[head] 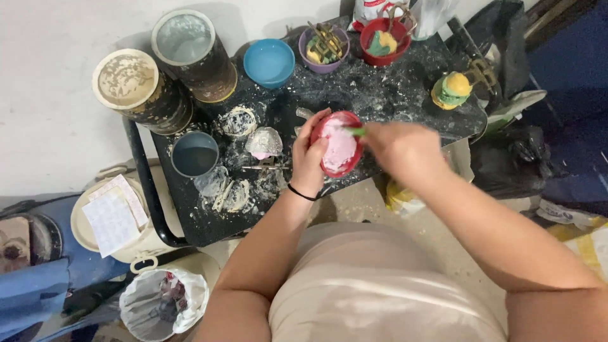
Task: Mixing alginate powder and water in a bowl to create a paste and then applying it to a dental impression tray.
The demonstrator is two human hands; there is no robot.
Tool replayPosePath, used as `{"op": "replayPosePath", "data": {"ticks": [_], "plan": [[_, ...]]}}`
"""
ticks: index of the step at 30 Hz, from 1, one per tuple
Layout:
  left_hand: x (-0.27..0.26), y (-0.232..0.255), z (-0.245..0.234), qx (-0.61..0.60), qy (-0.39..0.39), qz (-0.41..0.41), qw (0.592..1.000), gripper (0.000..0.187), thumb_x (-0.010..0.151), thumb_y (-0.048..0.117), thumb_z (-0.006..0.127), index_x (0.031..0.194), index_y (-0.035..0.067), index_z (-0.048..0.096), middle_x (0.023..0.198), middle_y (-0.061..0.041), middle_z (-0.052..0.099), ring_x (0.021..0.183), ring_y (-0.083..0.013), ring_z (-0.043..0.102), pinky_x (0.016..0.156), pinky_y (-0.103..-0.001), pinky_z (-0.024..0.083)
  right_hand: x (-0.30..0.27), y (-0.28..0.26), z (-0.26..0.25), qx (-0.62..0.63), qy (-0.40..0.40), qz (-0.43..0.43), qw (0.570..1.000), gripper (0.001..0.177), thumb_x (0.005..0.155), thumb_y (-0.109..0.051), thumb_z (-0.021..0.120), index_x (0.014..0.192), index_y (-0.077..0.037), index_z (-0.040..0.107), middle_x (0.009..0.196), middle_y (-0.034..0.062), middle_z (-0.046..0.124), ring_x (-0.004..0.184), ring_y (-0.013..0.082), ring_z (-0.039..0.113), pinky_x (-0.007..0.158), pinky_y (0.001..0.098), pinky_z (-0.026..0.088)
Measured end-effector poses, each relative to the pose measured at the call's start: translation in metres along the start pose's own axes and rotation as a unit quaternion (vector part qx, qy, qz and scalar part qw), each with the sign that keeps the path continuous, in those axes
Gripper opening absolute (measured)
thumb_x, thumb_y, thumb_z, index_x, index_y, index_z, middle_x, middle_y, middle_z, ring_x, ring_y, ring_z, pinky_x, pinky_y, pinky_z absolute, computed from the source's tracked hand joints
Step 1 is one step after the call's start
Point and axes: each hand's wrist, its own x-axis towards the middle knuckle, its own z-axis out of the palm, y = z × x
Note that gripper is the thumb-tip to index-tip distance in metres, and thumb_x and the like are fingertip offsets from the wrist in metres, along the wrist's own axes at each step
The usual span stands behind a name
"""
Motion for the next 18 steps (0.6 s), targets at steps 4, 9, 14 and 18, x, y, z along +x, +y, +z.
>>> {"op": "replayPosePath", "data": {"ticks": [4, 9, 14, 18], "plan": [[-0.001, 0.01, -0.001, -0.017, 0.006, 0.013, 1.0, 0.059, 0.083, 0.041, 0.076, 0.13, 0.007, 0.07, 0.125, -0.014, 0.071, 0.118, -0.0202, 0.065, 0.103, -0.036, 0.053, 0.002, -0.002, 0.002, 0.08, -0.096, 0.119, 0.985, 0.036, 0.105, -0.042, 0.062, 0.127, -0.017, 0.076, 0.085, 0.0131, 0.078, 0.083, 0.0367, 0.076, 0.074, 0.0482, 0.059], [-0.001, 0.002, -0.006, 0.009, 0.0, -0.023, 1.0, 0.049, 0.092, 0.028, 0.07, 0.137, 0.008, 0.068, 0.133, -0.014, 0.066, 0.122, -0.0222, 0.06, 0.108, -0.039, 0.049, 0.001, -0.018, -0.025, -0.025, -0.093, 0.016, 0.995, 0.026, 0.096, -0.041, 0.07, 0.118, -0.031, 0.078, 0.081, -0.0008, 0.076, 0.08, 0.024, 0.077, 0.07, 0.0377, 0.061], [-0.009, 0.015, 0.001, 0.056, -0.034, -0.079, 0.995, 0.05, 0.082, 0.026, 0.075, 0.13, 0.011, 0.073, 0.125, -0.014, 0.07, 0.117, -0.0262, 0.064, 0.104, -0.039, 0.05, 0.017, 0.01, -0.022, -0.027, -0.074, 0.001, 0.997, 0.022, 0.103, -0.032, 0.064, 0.119, -0.027, 0.077, 0.083, 0.0042, 0.069, 0.079, 0.0256, 0.072, 0.069, 0.0408, 0.059], [-0.02, 0.019, 0.0, -0.086, -0.089, -0.1, 0.987, 0.08, 0.075, 0.025, 0.074, 0.151, 0.014, 0.054, 0.149, -0.015, 0.053, 0.13, -0.0285, 0.055, 0.11, -0.044, 0.049, 0.014, 0.004, -0.043, 0.01, -0.171, 0.066, 0.983, 0.028, 0.1, -0.035, 0.065, 0.12, -0.021, 0.079, 0.101, 0.0115, 0.081, 0.092, 0.0345, 0.078, 0.078, 0.0503, 0.063]]}}
